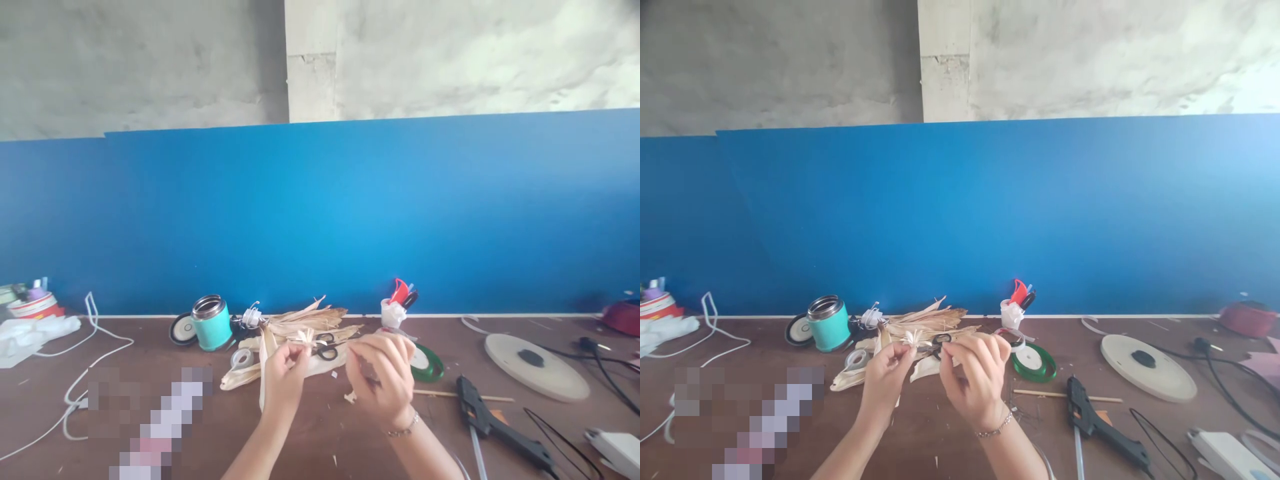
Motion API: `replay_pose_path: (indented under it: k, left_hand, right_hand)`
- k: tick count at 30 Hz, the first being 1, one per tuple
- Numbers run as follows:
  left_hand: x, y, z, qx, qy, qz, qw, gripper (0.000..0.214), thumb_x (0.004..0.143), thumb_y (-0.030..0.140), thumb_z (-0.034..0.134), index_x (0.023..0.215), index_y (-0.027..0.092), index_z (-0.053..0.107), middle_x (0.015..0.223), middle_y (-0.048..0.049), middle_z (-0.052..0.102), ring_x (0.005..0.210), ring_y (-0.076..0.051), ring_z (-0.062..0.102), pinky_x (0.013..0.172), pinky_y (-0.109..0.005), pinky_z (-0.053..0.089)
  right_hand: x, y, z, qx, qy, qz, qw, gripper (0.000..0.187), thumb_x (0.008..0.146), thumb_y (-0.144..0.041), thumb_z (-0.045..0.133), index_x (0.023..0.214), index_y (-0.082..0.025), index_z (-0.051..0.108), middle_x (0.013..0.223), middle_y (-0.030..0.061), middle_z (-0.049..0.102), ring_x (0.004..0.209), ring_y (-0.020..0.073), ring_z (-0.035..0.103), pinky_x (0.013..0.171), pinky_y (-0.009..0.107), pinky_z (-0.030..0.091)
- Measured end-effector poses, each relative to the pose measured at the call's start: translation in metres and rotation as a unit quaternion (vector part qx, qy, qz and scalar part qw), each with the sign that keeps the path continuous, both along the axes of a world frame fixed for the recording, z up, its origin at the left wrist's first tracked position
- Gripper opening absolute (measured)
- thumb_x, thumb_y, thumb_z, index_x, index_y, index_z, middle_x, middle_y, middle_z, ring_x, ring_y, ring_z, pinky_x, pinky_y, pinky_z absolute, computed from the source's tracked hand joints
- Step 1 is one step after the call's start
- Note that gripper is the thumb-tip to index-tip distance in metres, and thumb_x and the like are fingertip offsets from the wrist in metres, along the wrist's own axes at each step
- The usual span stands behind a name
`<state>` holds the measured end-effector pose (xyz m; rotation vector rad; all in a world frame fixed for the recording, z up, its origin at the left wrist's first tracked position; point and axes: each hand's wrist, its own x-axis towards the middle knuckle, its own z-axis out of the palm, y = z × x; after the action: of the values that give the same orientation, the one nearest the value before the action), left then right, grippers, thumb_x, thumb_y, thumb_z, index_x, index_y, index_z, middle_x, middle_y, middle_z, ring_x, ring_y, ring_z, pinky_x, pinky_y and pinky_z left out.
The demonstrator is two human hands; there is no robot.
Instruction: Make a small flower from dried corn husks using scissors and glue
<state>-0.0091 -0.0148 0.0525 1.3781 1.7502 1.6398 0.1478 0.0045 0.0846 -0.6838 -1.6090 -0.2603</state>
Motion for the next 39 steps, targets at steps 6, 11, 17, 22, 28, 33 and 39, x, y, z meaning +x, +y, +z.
replay_pose_path:
  k: [6, 11, 17, 22, 28, 33, 39]
  left_hand:
    - [-0.002, -0.009, 0.010, 0.171, 0.089, -0.036, 0.981, 0.018, 0.082, 0.032, 0.055, 0.071, 0.021, 0.065, 0.080, -0.0033, 0.066, 0.082, -0.021, 0.060, 0.075, -0.032, 0.046]
    - [-0.002, -0.011, 0.007, 0.227, 0.093, -0.029, 0.969, 0.013, 0.082, 0.028, 0.056, 0.074, 0.021, 0.065, 0.079, -0.0033, 0.065, 0.081, -0.020, 0.058, 0.074, -0.032, 0.045]
    - [0.002, -0.016, 0.011, 0.241, 0.077, -0.041, 0.967, 0.014, 0.081, 0.027, 0.058, 0.071, 0.022, 0.067, 0.072, -0.0017, 0.063, 0.075, -0.018, 0.057, 0.070, -0.030, 0.046]
    - [-0.003, -0.010, 0.004, 0.211, -0.013, -0.080, 0.974, 0.011, 0.078, 0.025, 0.059, 0.073, 0.021, 0.067, 0.079, -0.0033, 0.062, 0.079, -0.019, 0.057, 0.070, -0.030, 0.048]
    - [-0.009, -0.004, 0.002, 0.166, -0.055, -0.146, 0.974, 0.010, 0.076, 0.026, 0.061, 0.073, 0.020, 0.068, 0.087, -0.0053, 0.060, 0.083, -0.020, 0.057, 0.070, -0.030, 0.049]
    - [-0.006, -0.008, 0.008, 0.156, -0.068, -0.182, 0.969, 0.015, 0.078, 0.030, 0.061, 0.071, 0.019, 0.069, 0.083, -0.0052, 0.060, 0.082, -0.021, 0.058, 0.070, -0.031, 0.048]
    - [-0.012, -0.008, 0.010, 0.192, -0.010, -0.218, 0.957, 0.015, 0.080, 0.029, 0.060, 0.068, 0.021, 0.065, 0.077, -0.0030, 0.058, 0.080, -0.019, 0.056, 0.072, -0.032, 0.046]
  right_hand:
    - [-0.011, -0.015, 0.023, -0.542, 0.090, 0.231, 0.803, 0.042, 0.082, -0.049, 0.052, 0.057, -0.017, 0.059, 0.058, 0.0005, 0.053, 0.057, 0.0141, 0.045, 0.055, 0.027, 0.031]
    - [-0.018, -0.020, 0.025, -0.652, 0.149, 0.306, 0.677, 0.032, 0.065, -0.046, 0.072, 0.061, -0.017, 0.059, 0.056, -0.0041, 0.048, 0.054, 0.0091, 0.036, 0.053, 0.023, 0.026]
    - [-0.022, -0.022, 0.018, -0.622, 0.191, 0.414, 0.636, 0.029, 0.060, -0.039, 0.077, 0.062, -0.016, 0.059, 0.062, -0.0030, 0.052, 0.062, 0.0102, 0.041, 0.062, 0.023, 0.033]
    - [-0.014, -0.020, 0.025, -0.624, 0.160, 0.402, 0.650, 0.027, 0.061, -0.038, 0.075, 0.066, -0.018, 0.058, 0.064, -0.0035, 0.053, 0.061, 0.0106, 0.042, 0.061, 0.023, 0.032]
    - [0.000, -0.013, 0.034, -0.597, 0.114, 0.393, 0.690, 0.030, 0.074, -0.045, 0.062, 0.065, -0.017, 0.061, 0.067, 0.0003, 0.055, 0.071, 0.0147, 0.048, 0.070, 0.026, 0.035]
    - [-0.006, -0.015, 0.028, -0.629, 0.121, 0.403, 0.654, 0.027, 0.061, -0.039, 0.076, 0.065, -0.017, 0.060, 0.066, -0.0018, 0.057, 0.061, 0.0106, 0.046, 0.061, 0.023, 0.035]
    - [0.000, -0.010, 0.030, -0.629, 0.075, 0.427, 0.645, 0.026, 0.063, -0.039, 0.075, 0.070, -0.017, 0.063, 0.066, -0.0028, 0.056, 0.061, 0.0099, 0.045, 0.060, 0.022, 0.035]
